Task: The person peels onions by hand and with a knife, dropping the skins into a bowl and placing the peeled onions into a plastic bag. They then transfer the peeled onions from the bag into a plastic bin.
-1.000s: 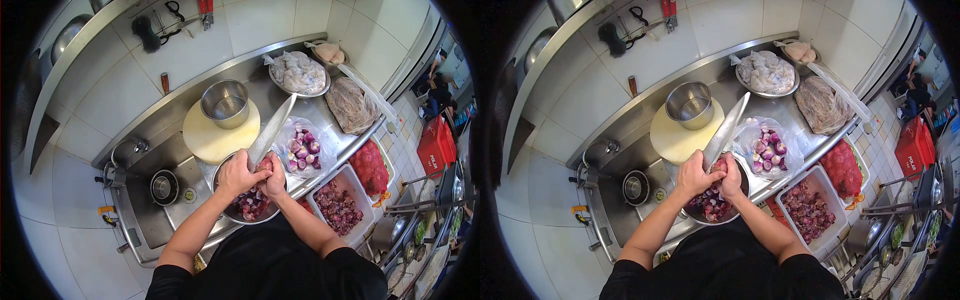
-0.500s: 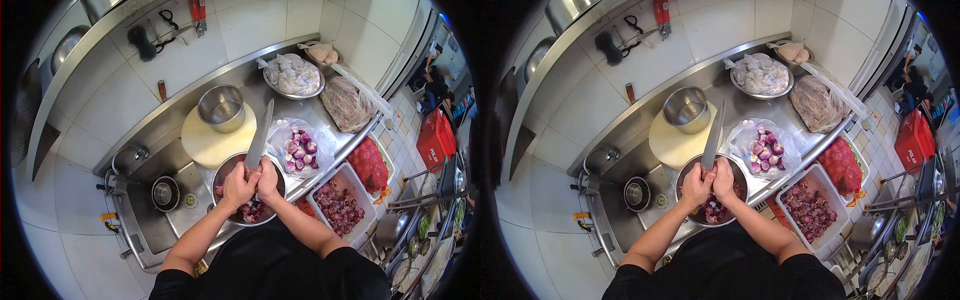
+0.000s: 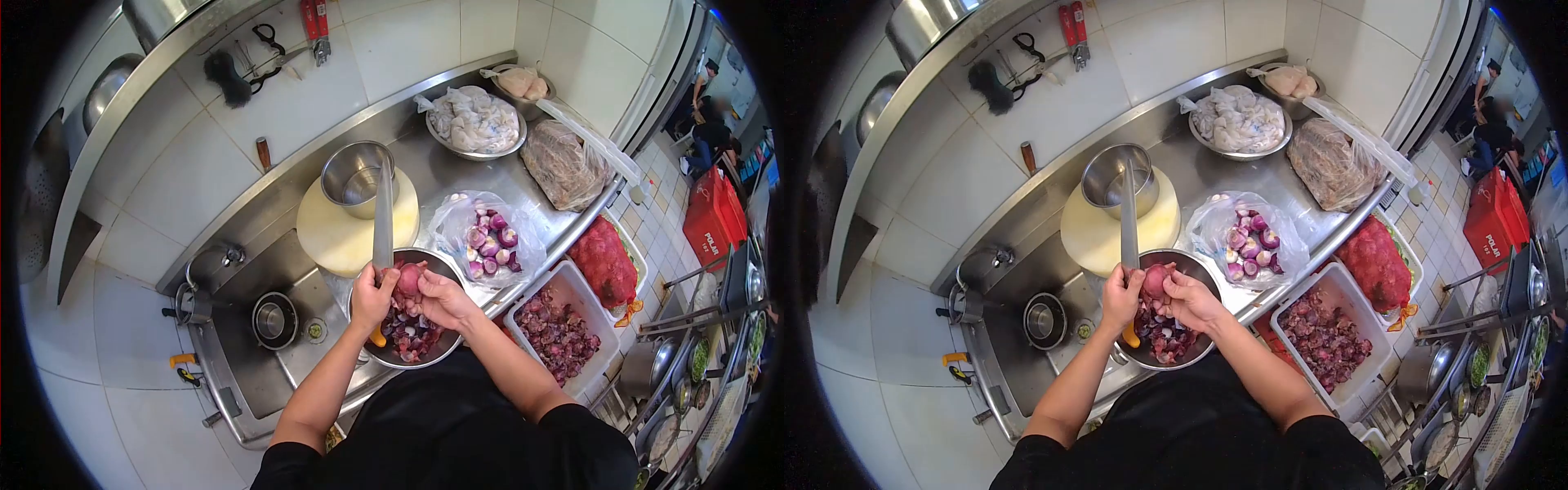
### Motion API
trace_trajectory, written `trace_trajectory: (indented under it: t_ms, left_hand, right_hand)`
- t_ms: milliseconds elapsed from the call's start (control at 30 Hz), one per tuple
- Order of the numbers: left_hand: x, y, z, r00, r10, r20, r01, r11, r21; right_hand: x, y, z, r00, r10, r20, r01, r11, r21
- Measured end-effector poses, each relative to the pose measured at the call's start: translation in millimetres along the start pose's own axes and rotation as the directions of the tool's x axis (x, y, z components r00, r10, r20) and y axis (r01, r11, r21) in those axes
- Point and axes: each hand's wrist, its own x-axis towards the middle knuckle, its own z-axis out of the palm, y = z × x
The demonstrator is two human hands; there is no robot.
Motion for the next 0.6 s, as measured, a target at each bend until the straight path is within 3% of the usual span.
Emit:
trace_trajectory:
  t_ms: [233,300,333,400,500,533,600]
  left_hand:
    - [-8.3,1.3,5.6,0.995,-0.019,-0.1,0.023,0.999,0.041]
    - [-15.8,5.4,3.3,0.991,-0.135,-0.026,0.132,0.986,-0.098]
    - [-22.4,9.9,3.2,0.997,-0.072,-0.015,0.071,0.997,-0.038]
    - [-31.7,19.0,6.8,0.995,0.102,0.004,-0.102,0.992,0.068]
    - [-34.0,9.4,2.5,0.983,0.176,0.056,-0.182,0.975,0.131]
    - [-30.9,-1.9,-2.8,0.983,0.174,0.056,-0.18,0.975,0.133]
    - [-20.4,-11.7,-14.5,0.996,0.016,0.088,-0.036,0.974,0.224]
  right_hand:
    - [10.0,1.7,15.2,0.965,-0.13,-0.227,0.091,0.981,-0.173]
    - [20.6,8.3,7.7,0.913,-0.276,-0.299,0.092,0.857,-0.507]
    - [25.9,11.1,6.0,0.867,-0.361,-0.344,0.134,0.834,-0.535]
    - [27.6,2.4,2.2,0.867,-0.323,-0.379,0.121,0.876,-0.468]
    - [25.2,-7.5,-9.6,0.89,-0.251,-0.38,0.119,0.933,-0.338]
    - [20.1,-14.7,-5.2,0.914,-0.197,-0.355,0.092,0.952,-0.291]
    - [13.4,-24.4,-7.4,0.961,-0.138,-0.238,0.083,0.97,-0.229]
